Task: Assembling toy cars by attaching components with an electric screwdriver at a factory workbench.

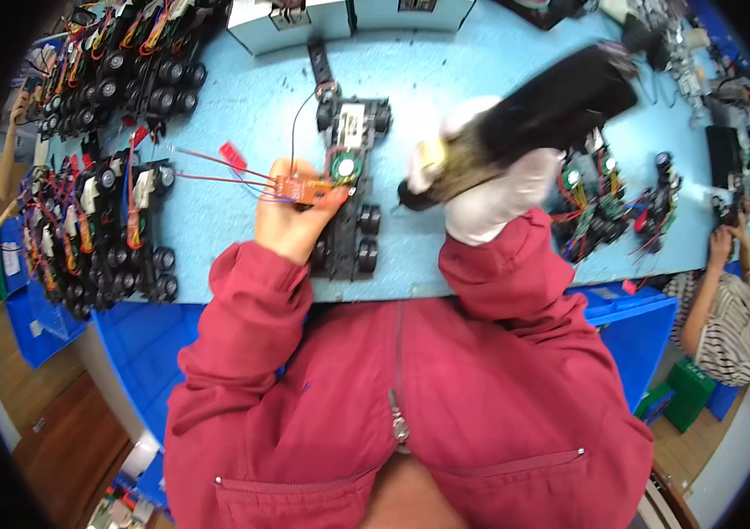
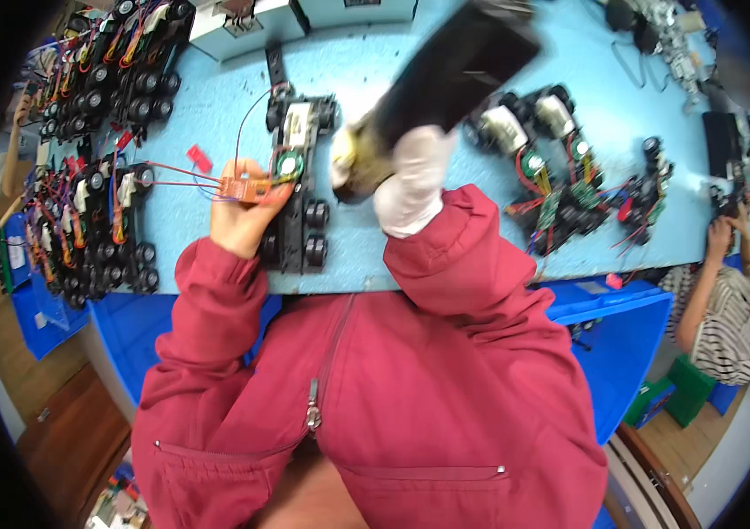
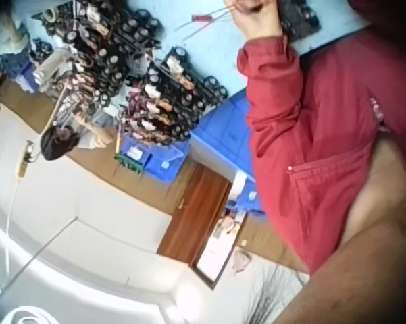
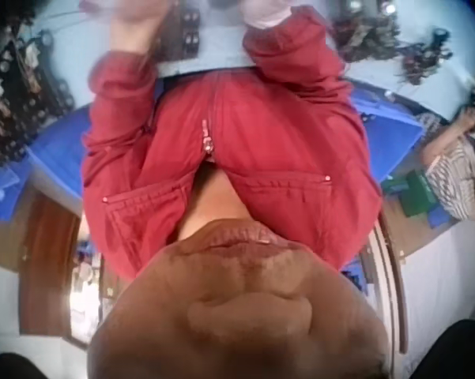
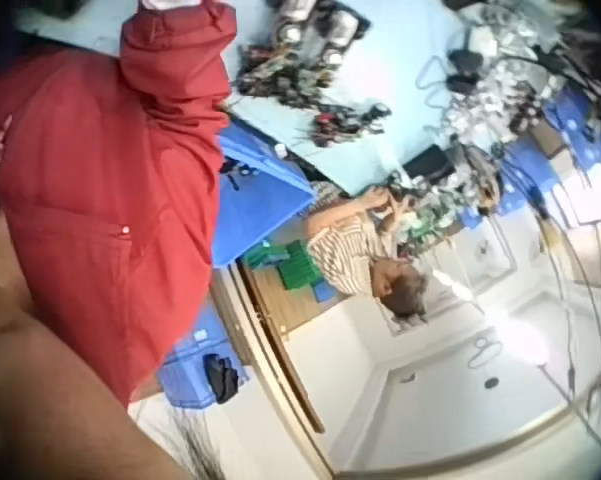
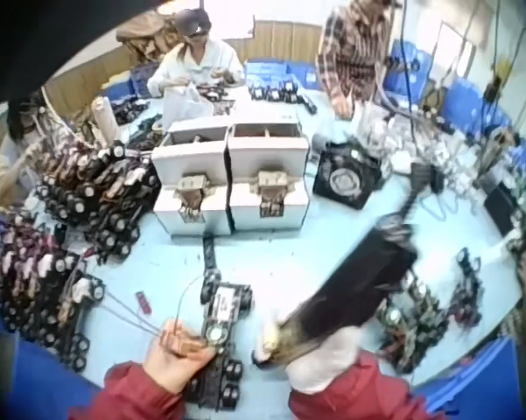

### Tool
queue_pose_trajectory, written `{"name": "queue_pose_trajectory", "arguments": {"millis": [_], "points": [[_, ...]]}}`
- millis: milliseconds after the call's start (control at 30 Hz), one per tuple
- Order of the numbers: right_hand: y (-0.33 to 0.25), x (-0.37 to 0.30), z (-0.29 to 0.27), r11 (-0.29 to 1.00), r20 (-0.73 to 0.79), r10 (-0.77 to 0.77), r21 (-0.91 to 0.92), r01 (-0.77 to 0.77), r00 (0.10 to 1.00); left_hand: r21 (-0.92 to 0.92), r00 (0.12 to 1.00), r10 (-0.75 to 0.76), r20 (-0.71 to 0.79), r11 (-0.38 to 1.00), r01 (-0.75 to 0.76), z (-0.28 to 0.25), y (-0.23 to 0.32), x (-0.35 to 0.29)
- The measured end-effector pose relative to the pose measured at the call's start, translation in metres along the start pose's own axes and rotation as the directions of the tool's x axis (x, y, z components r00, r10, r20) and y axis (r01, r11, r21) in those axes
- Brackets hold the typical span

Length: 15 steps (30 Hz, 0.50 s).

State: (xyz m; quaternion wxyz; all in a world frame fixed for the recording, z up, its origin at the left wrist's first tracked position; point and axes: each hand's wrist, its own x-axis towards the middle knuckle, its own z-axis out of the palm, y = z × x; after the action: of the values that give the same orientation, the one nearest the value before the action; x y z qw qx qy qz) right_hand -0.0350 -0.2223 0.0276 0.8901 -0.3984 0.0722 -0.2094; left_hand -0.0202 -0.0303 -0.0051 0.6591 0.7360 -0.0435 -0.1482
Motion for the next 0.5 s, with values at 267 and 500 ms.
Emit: {"name": "queue_pose_trajectory", "arguments": {"millis": [267,500], "points": [[-0.057,0.187,0.046,0.801,0.172,-0.582,-0.052,0.597,0.795,-0.260,0.978,-0.120,0.172,0.952,0.163,-0.002,-0.003,-0.013],[-0.025,0.202,0.078,0.945,0.377,-0.138,-0.228,0.236,0.916,-0.345,0.969,-0.115,0.219,0.920,0.187,0.000,0.003,-0.011]]}}
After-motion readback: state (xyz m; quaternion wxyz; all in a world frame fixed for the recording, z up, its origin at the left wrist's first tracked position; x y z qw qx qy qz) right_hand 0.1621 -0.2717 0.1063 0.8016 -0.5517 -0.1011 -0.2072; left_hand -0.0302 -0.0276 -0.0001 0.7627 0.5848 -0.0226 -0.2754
